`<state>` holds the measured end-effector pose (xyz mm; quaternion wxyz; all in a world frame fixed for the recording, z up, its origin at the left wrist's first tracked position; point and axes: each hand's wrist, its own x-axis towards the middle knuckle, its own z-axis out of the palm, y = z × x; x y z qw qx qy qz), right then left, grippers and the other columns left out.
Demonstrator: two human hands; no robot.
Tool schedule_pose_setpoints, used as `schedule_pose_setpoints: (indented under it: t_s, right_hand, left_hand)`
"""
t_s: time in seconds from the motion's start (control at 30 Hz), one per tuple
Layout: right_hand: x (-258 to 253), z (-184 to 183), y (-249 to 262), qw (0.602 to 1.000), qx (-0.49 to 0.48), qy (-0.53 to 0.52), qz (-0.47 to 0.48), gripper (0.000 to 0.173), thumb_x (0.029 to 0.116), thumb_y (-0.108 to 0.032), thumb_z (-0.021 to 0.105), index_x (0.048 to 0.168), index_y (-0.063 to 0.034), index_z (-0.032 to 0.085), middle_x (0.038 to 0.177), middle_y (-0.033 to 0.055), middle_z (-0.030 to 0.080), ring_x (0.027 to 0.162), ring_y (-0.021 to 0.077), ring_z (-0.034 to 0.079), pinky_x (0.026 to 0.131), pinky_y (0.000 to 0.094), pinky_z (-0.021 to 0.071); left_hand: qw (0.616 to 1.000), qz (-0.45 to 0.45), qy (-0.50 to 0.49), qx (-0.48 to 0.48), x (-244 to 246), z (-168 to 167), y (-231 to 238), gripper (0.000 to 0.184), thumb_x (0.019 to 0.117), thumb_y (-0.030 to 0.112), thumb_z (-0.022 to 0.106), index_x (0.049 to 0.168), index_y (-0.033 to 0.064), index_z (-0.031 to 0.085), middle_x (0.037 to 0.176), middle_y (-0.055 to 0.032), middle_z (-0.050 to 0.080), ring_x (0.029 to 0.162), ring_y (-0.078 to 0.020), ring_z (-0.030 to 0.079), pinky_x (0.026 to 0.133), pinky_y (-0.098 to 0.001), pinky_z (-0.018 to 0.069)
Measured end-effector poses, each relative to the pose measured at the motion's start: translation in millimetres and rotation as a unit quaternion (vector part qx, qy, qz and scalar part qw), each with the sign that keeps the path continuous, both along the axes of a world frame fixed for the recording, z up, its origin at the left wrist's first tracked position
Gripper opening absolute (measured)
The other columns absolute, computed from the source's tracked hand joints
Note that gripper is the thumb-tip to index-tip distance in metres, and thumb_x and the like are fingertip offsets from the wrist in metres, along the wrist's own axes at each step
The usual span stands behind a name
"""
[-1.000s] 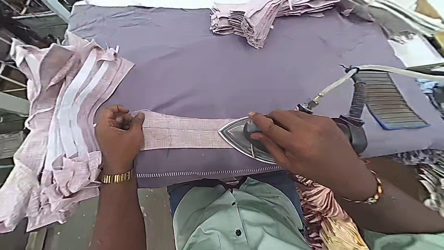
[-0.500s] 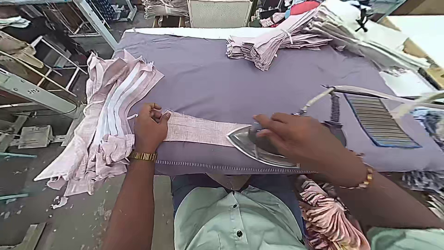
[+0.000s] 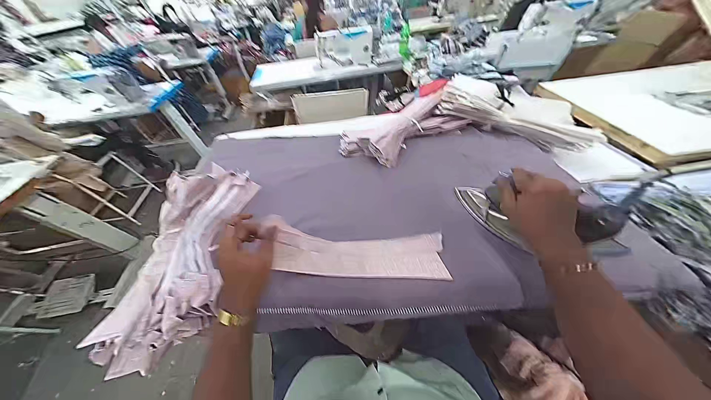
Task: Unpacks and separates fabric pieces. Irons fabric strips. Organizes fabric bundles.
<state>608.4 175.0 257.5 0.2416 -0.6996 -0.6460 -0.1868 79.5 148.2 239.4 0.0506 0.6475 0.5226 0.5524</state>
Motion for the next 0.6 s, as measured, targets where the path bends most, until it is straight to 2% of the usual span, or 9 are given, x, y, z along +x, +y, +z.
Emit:
schedule_pose_setpoints:
  t_s: [0.07, 0.1, 0.13, 0.2, 0.27, 0.37, 0.47, 0.53, 0.6]
  right_hand:
    - [-51.5, -6.2, -10.3, 0.985, 0.059, 0.069, 0.148, 0.059, 0.1001, -0.048, 0.058, 0.135, -0.0004, 0.064, 0.141, 0.0267, 0.06, 0.133, 0.047, 0.055, 0.106, 0.0679, 0.0424]
    - [-84.5, -8.9, -19.1, 0.948, 0.082, 0.149, 0.269, 0.063, 0.0953, -0.05, 0.067, 0.135, -0.0016, 0.065, 0.145, 0.0207, 0.059, 0.139, 0.0371, 0.053, 0.115, 0.0564, 0.0427]
    - [-117.8, -7.7, -29.6, 0.872, 0.084, 0.252, 0.41, 0.06, 0.0908, -0.044, 0.076, 0.132, -0.0014, 0.067, 0.144, 0.018, 0.06, 0.14, 0.032, 0.053, 0.117, 0.0506, 0.044]
    - [-167.6, 8.3, -53.4, 0.709, 0.069, 0.38, 0.59, 0.033, 0.0927, -0.031, 0.076, 0.115, -0.0064, 0.074, 0.126, 0.0134, 0.072, 0.126, 0.0296, 0.065, 0.112, 0.0524, 0.0501]
    - [-176.7, 31.3, -67.8, 0.634, 0.105, 0.386, 0.662, 0.019, 0.0988, -0.027, 0.068, 0.1, -0.0098, 0.076, 0.099, 0.0072, 0.077, 0.101, 0.0217, 0.073, 0.102, 0.0481, 0.0551]
    - [-141.9, 61.6, -81.5, 0.621, 0.197, 0.378, 0.658, 0.023, 0.1033, -0.032, 0.059, 0.1, -0.0125, 0.071, 0.093, 0.0018, 0.073, 0.095, 0.019, 0.071, 0.096, 0.0424, 0.0565]
    - [-104.3, 69.4, -86.1, 0.637, 0.241, 0.44, 0.585, 0.018, 0.1019, -0.029, 0.061, 0.095, -0.0165, 0.072, 0.089, -0.0016, 0.072, 0.088, 0.018, 0.071, 0.09, 0.0418, 0.0591]
    - [-79.1, 60.5, -83.9, 0.679, 0.236, 0.446, 0.534, 0.002, 0.0919, -0.017, 0.074, 0.091, -0.0173, 0.072, 0.09, -0.0005, 0.072, 0.089, 0.0215, 0.071, 0.09, 0.048, 0.0602]
    - [-59.0, 47.0, -75.3, 0.737, 0.192, 0.374, 0.53, 0.009, 0.0904, -0.022, 0.077, 0.093, -0.014, 0.074, 0.099, 0.0034, 0.073, 0.102, 0.0266, 0.071, 0.095, 0.0509, 0.0592]
  left_hand:
    - [0.991, -0.077, 0.024, 0.106, 55.2, 34.3, -28.5, 0.027, 0.0872, 0.02, 0.083, 0.106, 0.0084, 0.067, 0.101, -0.0027, 0.072, 0.094, -0.0132, 0.07, 0.088, -0.0352, 0.0611]
    - [0.982, -0.116, 0.039, 0.146, 82.8, 44.1, -41.7, 0.023, 0.0873, 0.023, 0.083, 0.105, 0.0162, 0.069, 0.101, 0.0021, 0.074, 0.098, -0.012, 0.07, 0.092, -0.0358, 0.0592]
    - [0.969, -0.153, 0.049, 0.186, 109.0, 50.9, -52.3, 0.024, 0.0878, 0.028, 0.083, 0.106, 0.0221, 0.069, 0.102, 0.0062, 0.074, 0.101, -0.0101, 0.068, 0.094, -0.0343, 0.0553]
    - [0.94, -0.222, 0.021, 0.258, 148.6, 55.5, -61.8, 0.043, 0.0824, 0.038, 0.088, 0.117, 0.027, 0.065, 0.114, 0.0083, 0.075, 0.11, -0.0112, 0.067, 0.1, -0.034, 0.0513]
    - [0.932, -0.254, -0.002, 0.258, 165.0, 42.8, -50.9, 0.066, 0.0811, 0.044, 0.087, 0.136, 0.0256, 0.055, 0.129, 0.0024, 0.071, 0.12, -0.0175, 0.064, 0.105, -0.0394, 0.0493]
    - [0.959, -0.262, 0.026, 0.105, 164.1, -11.7, -14.2, 0.05, 0.088, 0.022, 0.072, 0.136, 0.0075, 0.063, 0.133, -0.0092, 0.068, 0.124, -0.0238, 0.063, 0.104, -0.0458, 0.0543]
    - [0.979, -0.187, 0.085, 0.005, 130.5, -52.7, -2.7, 0.022, 0.0937, 0.014, 0.067, 0.112, 0.0094, 0.077, 0.114, -0.0019, 0.076, 0.108, -0.0124, 0.071, 0.095, -0.0347, 0.0605]
    - [0.988, -0.099, 0.107, 0.04, 94.0, -44.5, -12.5, 0.017, 0.096, 0.013, 0.065, 0.104, 0.0091, 0.079, 0.107, -0.0028, 0.077, 0.101, -0.0116, 0.072, 0.091, -0.0327, 0.061]
    - [0.985, -0.014, 0.135, 0.107, 52.2, -26.0, -23.1, 0.016, 0.097, 0.01, 0.065, 0.106, 0.0061, 0.078, 0.11, -0.0111, 0.075, 0.107, -0.0216, 0.07, 0.097, -0.0405, 0.0567]
